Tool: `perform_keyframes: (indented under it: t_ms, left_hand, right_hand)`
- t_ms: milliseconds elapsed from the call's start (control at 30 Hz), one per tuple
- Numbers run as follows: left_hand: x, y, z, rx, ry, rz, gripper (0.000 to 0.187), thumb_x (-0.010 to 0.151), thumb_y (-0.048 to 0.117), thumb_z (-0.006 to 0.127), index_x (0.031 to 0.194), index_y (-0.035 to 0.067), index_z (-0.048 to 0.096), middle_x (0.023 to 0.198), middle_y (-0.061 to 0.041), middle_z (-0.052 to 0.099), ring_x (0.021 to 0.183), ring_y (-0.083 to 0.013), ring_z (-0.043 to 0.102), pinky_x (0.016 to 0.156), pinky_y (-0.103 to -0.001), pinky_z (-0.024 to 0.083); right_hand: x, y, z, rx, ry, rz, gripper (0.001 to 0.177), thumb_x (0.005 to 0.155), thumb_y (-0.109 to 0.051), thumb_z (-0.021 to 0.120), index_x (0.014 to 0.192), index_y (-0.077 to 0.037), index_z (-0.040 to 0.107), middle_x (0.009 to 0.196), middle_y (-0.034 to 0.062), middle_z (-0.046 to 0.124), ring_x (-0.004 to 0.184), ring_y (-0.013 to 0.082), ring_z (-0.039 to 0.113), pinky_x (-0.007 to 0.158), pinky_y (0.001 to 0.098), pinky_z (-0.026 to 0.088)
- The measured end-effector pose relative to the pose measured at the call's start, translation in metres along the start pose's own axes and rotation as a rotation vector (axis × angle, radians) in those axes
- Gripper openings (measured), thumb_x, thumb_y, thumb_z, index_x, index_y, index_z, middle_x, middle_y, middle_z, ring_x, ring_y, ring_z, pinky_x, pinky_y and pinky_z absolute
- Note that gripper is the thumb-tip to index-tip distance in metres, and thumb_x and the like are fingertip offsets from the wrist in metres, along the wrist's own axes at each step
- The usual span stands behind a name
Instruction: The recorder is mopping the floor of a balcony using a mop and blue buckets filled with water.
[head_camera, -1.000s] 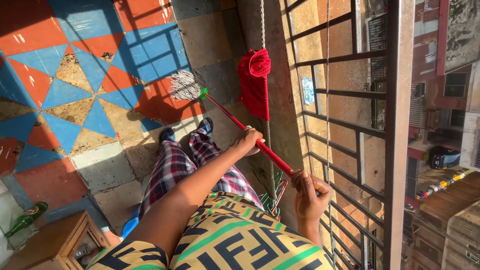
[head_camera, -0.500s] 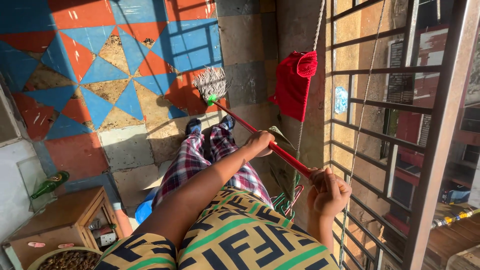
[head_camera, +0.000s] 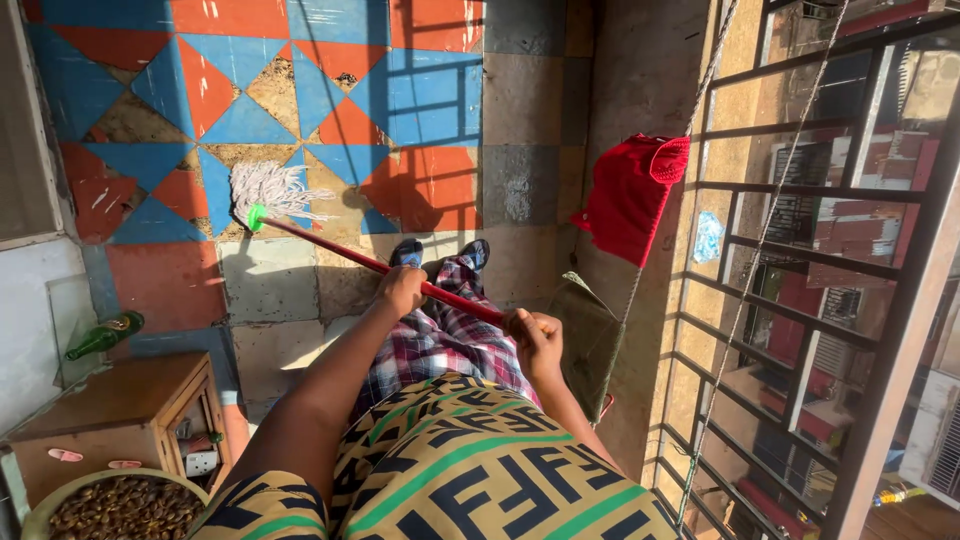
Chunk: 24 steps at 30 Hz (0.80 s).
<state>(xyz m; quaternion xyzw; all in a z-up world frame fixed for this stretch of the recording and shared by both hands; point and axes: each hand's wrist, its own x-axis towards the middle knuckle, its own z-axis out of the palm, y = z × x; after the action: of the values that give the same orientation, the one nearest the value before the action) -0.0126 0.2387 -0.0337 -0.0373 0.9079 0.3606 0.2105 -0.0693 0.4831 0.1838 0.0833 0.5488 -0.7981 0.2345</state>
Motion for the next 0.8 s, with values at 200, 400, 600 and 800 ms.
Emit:
perform_keyframes:
  t_ms: [200, 400, 600, 800]
  left_hand:
    - [-0.048, -0.097, -0.024, -0.048, 0.368, -0.134, 0.02, 0.084, 0.019, 0.075, 0.073, 0.005, 0.066, 0.08, -0.02, 0.068, 0.085, -0.0422, 0.065, 0.079, -0.052, 0.052]
    - [-0.049, -0.069, -0.029, -0.114, 0.586, 0.033, 0.012, 0.073, 0.009, 0.071, 0.078, 0.001, 0.064, 0.08, -0.02, 0.067, 0.083, -0.0436, 0.063, 0.076, -0.053, 0.05]
    - [-0.028, 0.037, -0.054, -0.271, 0.372, 0.115, 0.024, 0.082, 0.01, 0.072, 0.065, 0.003, 0.056, 0.069, -0.021, 0.058, 0.076, -0.0456, 0.059, 0.075, -0.053, 0.047]
    - [0.0, 0.129, -0.042, -0.402, 0.236, 0.301, 0.032, 0.085, 0.011, 0.07, 0.063, 0.002, 0.049, 0.067, -0.021, 0.053, 0.071, -0.045, 0.055, 0.069, -0.051, 0.044]
  right_hand:
    - [0.039, 0.023, 0.091, -0.346, -0.303, 0.135, 0.041, 0.103, -0.007, 0.062, 0.064, 0.004, 0.053, 0.067, 0.0053, 0.059, 0.061, 0.0103, 0.047, 0.057, 0.0304, 0.037]
    - [0.036, -0.013, 0.107, -0.402, -0.412, 0.051, 0.044, 0.104, -0.011, 0.062, 0.064, 0.006, 0.052, 0.066, 0.0067, 0.059, 0.061, 0.0114, 0.047, 0.058, 0.0319, 0.039]
    - [-0.003, -0.079, 0.078, -0.543, -0.199, 0.058, 0.042, 0.101, -0.01, 0.064, 0.064, 0.008, 0.052, 0.061, 0.0063, 0.054, 0.058, 0.0123, 0.043, 0.055, 0.0328, 0.036]
    - [-0.042, -0.162, 0.076, -0.604, -0.16, -0.114, 0.043, 0.1, -0.006, 0.064, 0.063, 0.007, 0.046, 0.06, 0.0109, 0.048, 0.059, 0.0211, 0.043, 0.062, 0.0348, 0.041]
